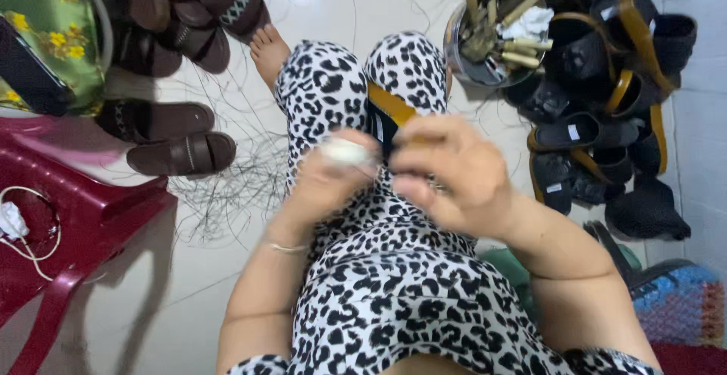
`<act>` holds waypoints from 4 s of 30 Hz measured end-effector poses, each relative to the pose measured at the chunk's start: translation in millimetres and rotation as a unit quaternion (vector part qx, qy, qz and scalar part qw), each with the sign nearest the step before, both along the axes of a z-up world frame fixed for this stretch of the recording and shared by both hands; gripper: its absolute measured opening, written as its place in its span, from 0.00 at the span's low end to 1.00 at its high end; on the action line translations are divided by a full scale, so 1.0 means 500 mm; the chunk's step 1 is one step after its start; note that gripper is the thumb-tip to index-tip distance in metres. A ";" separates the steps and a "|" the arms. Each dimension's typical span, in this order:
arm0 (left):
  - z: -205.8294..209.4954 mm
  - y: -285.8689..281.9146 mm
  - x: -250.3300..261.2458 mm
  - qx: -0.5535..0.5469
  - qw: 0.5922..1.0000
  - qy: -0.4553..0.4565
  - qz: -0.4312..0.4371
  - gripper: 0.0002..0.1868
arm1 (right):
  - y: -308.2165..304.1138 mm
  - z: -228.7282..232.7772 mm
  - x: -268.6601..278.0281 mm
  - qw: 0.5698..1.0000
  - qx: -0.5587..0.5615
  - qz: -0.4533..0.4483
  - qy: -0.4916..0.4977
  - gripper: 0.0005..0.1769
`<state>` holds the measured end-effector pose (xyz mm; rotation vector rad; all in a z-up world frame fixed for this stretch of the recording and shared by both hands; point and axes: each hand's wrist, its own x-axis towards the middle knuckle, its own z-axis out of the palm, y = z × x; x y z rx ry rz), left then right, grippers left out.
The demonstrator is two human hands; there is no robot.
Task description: The person stitches the sole of a black sandal by hand, using a needle and thread to secure the edge while sitting on the floor.
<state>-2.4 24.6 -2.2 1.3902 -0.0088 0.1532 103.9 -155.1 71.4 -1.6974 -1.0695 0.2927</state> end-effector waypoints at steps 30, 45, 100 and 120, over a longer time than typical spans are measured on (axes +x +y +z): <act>-0.114 0.119 -0.179 0.464 0.841 0.190 0.204 0.22 | -0.195 -0.117 0.000 0.945 -0.053 -0.179 0.270 0.43; -0.085 -0.079 -0.005 0.467 0.877 -0.092 0.061 0.47 | -0.181 -0.027 -0.008 0.903 -0.346 0.003 -0.254 0.17; -0.013 -0.098 0.008 0.253 0.967 -0.021 0.016 0.33 | -0.207 -0.089 0.031 0.958 -0.213 -0.026 0.192 0.15; 0.032 -0.065 -0.051 -0.265 0.962 0.071 -0.008 0.23 | -0.106 -0.132 -0.062 0.996 -0.074 -0.058 0.001 0.08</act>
